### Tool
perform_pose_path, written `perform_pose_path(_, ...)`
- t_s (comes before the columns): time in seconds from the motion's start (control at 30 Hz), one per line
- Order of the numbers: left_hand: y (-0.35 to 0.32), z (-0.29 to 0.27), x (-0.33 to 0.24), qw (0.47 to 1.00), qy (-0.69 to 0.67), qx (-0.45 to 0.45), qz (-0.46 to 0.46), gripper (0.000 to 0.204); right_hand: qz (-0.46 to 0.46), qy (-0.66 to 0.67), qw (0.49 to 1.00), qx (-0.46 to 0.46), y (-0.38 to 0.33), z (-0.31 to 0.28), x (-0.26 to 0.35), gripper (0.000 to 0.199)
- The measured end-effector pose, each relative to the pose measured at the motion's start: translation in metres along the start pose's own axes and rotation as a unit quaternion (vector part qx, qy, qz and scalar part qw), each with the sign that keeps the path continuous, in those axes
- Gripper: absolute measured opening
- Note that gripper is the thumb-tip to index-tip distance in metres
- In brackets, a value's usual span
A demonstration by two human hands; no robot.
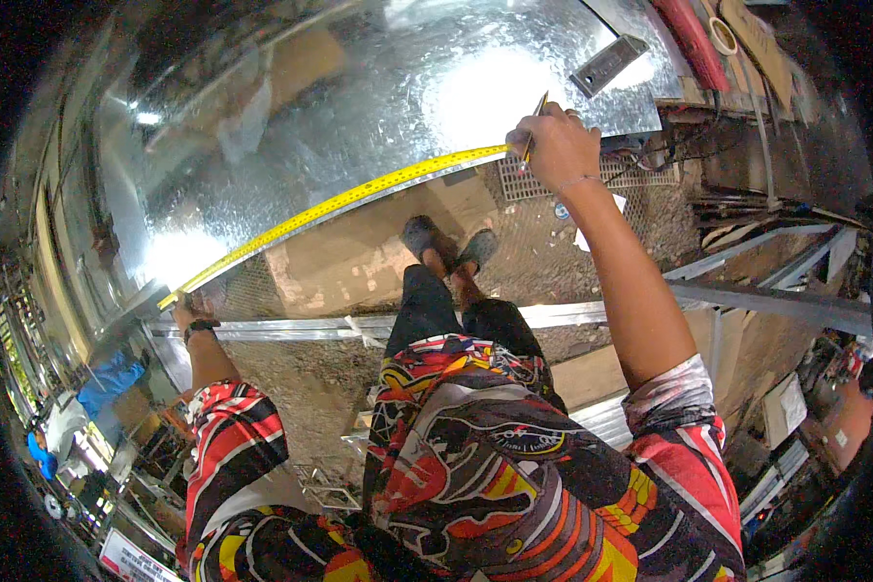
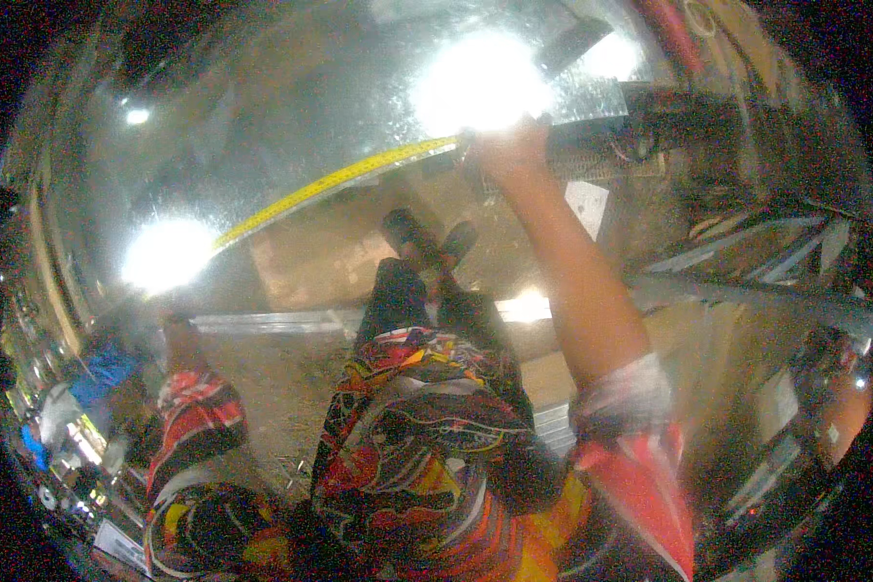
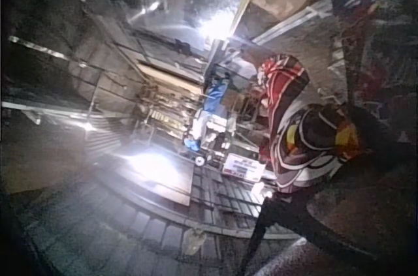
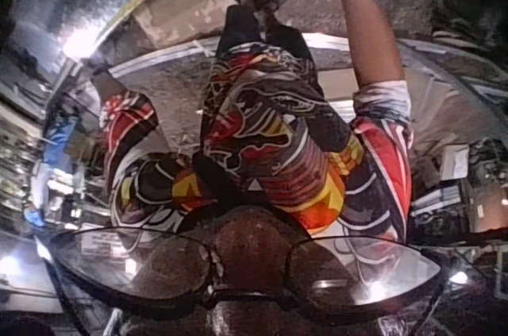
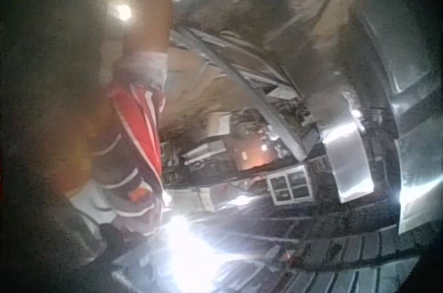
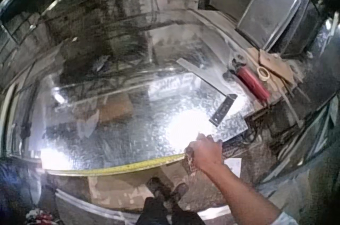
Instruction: The person measures a large metal sheet on a workbench using a tape measure and marks it with a pencil. They then use a metal ruler to draw straight lines along the marked points.
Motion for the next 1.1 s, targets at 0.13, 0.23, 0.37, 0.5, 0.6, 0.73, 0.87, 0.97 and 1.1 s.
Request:
perform_pose_path(0.13,0.002,-0.005,0.001,1.000,-0.005,0.000,-0.006,0.035,-0.007,0.012,1.000,-0.021,-0.003,0.000,0.002,0.009)
perform_pose_path(0.23,0.002,-0.005,-0.001,1.000,-0.004,0.000,-0.009,0.036,-0.019,0.005,0.998,-0.055,-0.005,0.000,0.003,0.009)
perform_pose_path(0.37,0.002,-0.002,0.000,1.000,-0.004,0.003,-0.015,0.036,-0.009,-0.003,0.999,-0.052,-0.006,0.002,0.000,0.008)
perform_pose_path(0.5,-0.001,0.000,-0.001,1.000,-0.005,0.002,-0.015,0.037,-0.005,0.002,0.999,-0.042,-0.010,-0.010,0.010,0.008)
perform_pose_path(0.6,-0.003,0.006,-0.001,1.000,-0.005,0.005,-0.016,0.038,-0.003,-0.016,0.999,-0.047,-0.010,0.003,0.000,0.010)
perform_pose_path(0.73,0.001,0.009,-0.003,1.000,-0.002,0.018,-0.015,0.039,0.003,-0.024,0.998,-0.055,-0.010,0.007,-0.003,0.012)
perform_pose_path(0.87,0.016,-0.003,-0.007,0.999,0.018,0.038,0.003,0.041,0.001,-0.014,0.999,-0.039,-0.009,0.003,-0.002,0.014)
perform_pose_path(0.97,0.015,-0.006,-0.014,0.999,0.015,0.029,0.017,0.042,-0.007,-0.013,0.997,-0.073,-0.010,0.003,-0.001,0.015)
perform_pose_path(1.1,-0.018,0.026,-0.003,0.999,0.008,0.004,0.033,0.038,0.009,-0.017,0.996,-0.092,-0.014,0.006,-0.006,0.015)
Point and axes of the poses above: each hand's wrist, its own y-axis towards the middle knuckle, its own z-axis out of the palm, x = y × z, the point moved 7 cm from there along y, towards the middle knuckle
